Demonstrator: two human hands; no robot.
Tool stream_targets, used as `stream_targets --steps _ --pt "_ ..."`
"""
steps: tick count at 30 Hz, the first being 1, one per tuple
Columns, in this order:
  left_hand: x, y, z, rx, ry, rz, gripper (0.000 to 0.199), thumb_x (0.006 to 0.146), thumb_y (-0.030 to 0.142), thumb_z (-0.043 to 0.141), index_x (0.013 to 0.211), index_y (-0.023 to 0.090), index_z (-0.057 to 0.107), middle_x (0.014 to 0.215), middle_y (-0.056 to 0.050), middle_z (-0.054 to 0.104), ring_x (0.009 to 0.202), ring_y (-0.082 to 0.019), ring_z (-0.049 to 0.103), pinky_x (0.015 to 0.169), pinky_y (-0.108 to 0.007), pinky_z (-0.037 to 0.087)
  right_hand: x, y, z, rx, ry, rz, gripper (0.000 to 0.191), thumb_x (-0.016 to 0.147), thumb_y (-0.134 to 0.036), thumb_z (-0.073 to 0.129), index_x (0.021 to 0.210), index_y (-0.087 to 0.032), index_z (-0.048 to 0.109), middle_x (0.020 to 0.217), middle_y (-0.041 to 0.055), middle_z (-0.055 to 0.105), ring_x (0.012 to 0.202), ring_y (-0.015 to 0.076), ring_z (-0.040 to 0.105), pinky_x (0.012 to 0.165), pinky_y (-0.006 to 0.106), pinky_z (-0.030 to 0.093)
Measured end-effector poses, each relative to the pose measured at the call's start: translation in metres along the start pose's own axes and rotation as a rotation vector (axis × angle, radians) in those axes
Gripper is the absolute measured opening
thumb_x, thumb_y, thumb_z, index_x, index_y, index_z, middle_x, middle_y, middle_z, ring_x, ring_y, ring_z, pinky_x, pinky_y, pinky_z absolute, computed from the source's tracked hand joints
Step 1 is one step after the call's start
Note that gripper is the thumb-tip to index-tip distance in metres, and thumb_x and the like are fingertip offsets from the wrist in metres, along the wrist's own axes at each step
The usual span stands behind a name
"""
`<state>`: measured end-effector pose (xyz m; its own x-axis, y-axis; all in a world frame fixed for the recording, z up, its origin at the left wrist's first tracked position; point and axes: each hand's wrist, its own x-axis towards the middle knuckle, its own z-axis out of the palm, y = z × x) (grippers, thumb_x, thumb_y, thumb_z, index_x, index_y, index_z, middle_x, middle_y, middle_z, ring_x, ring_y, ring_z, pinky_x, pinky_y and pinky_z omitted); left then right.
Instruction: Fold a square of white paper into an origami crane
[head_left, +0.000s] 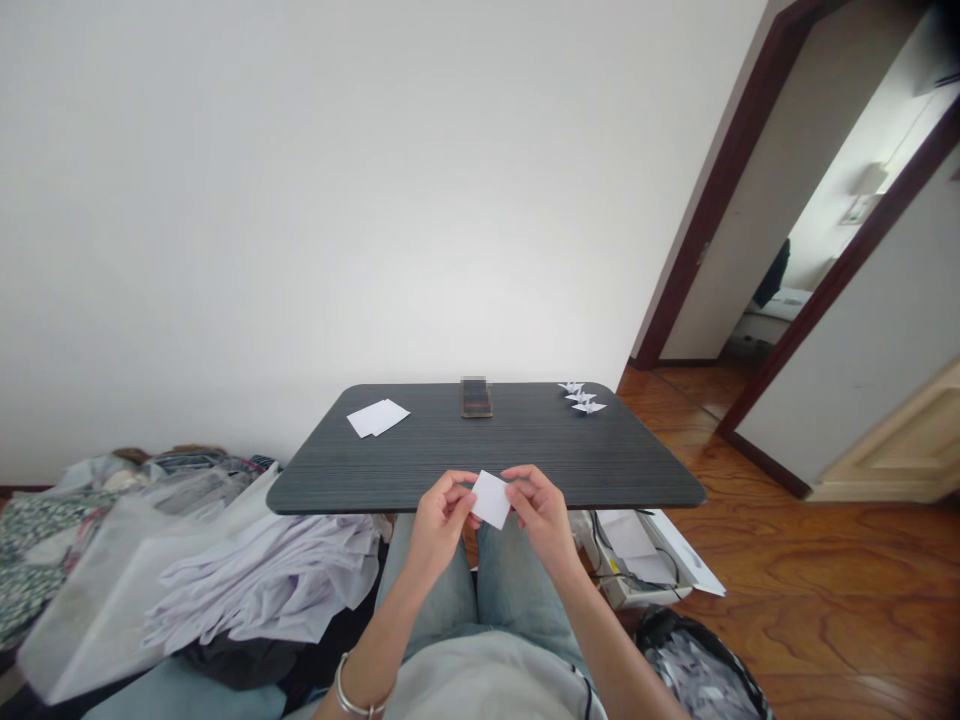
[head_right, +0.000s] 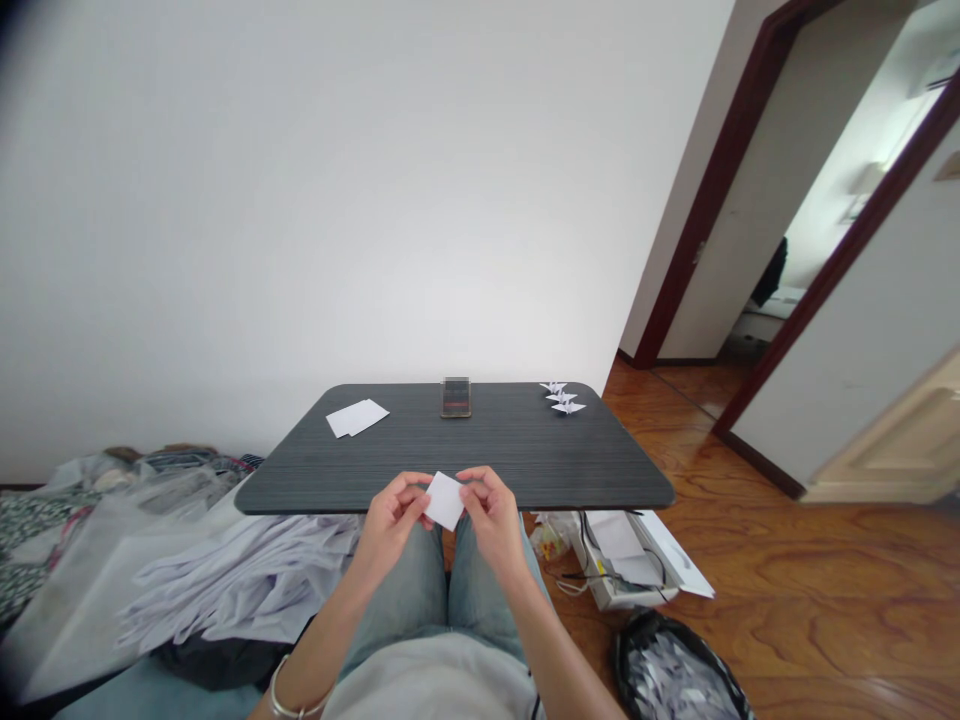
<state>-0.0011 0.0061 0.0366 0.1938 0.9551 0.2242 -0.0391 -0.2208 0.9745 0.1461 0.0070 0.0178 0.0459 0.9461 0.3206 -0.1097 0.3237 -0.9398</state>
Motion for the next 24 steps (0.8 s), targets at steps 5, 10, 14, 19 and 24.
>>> stream_targets --steps 5,10,14,19,24 --pt "-0.0006 -0.0003 -0.0003 0.004 0.055 -0.001 0.025 0.078 0.029 0.055 0.098 0.014 0.052 0.059 0.002 0.060 0.050 -0.012 0.057 0.053 -0.023 0.045 0.0000 0.0005 0.0006 0.012 0.027 0.020 0.021 0.078 -0.036 0.056 0.089 -0.018 0.054 0.052 -0.0039 0.053 0.043 0.0099 0.045 0.036 0.018 0.029" --pt "-0.0013 -0.0032 -0.0009 0.001 0.097 -0.008 0.027 0.076 0.031 0.057 0.097 0.014 0.054 0.064 0.000 0.063 0.054 -0.013 0.059 0.056 -0.024 0.047 0.0007 0.0012 -0.0017 0.001 0.000 0.044 0.025 0.071 -0.034 0.064 0.089 -0.018 0.055 0.057 -0.0030 0.054 0.050 0.0127 0.053 0.037 0.018 0.033" --pt "-0.0010 -0.0020 0.0004 -0.026 0.084 -0.040 0.028 0.071 0.030 0.063 0.094 0.015 0.056 0.076 -0.004 0.065 0.065 -0.015 0.060 0.057 -0.024 0.048 0.0010 0.0018 -0.0028 -0.022 0.008 0.019 0.019 0.076 -0.031 0.059 0.088 -0.018 0.055 0.056 -0.0024 0.055 0.049 0.0118 0.051 0.037 0.018 0.033" --pt "0.0016 -0.0037 0.0015 -0.048 0.111 -0.032 0.021 0.069 0.030 0.064 0.082 0.014 0.057 0.076 -0.003 0.063 0.065 -0.013 0.057 0.051 -0.020 0.045 -0.0004 -0.0002 0.0004 -0.032 -0.011 -0.007 0.015 0.077 -0.029 0.057 0.087 -0.018 0.056 0.056 -0.0031 0.055 0.048 0.0111 0.051 0.040 0.019 0.034" --pt "0.0020 -0.0052 0.0009 -0.075 0.091 -0.012 0.019 0.071 0.031 0.063 0.076 0.014 0.057 0.067 0.000 0.059 0.057 -0.011 0.052 0.047 -0.019 0.040 -0.0012 -0.0012 0.0022 -0.024 -0.037 0.023 0.016 0.076 -0.032 0.058 0.084 -0.018 0.057 0.057 -0.0025 0.053 0.049 0.0112 0.051 0.039 0.019 0.034"
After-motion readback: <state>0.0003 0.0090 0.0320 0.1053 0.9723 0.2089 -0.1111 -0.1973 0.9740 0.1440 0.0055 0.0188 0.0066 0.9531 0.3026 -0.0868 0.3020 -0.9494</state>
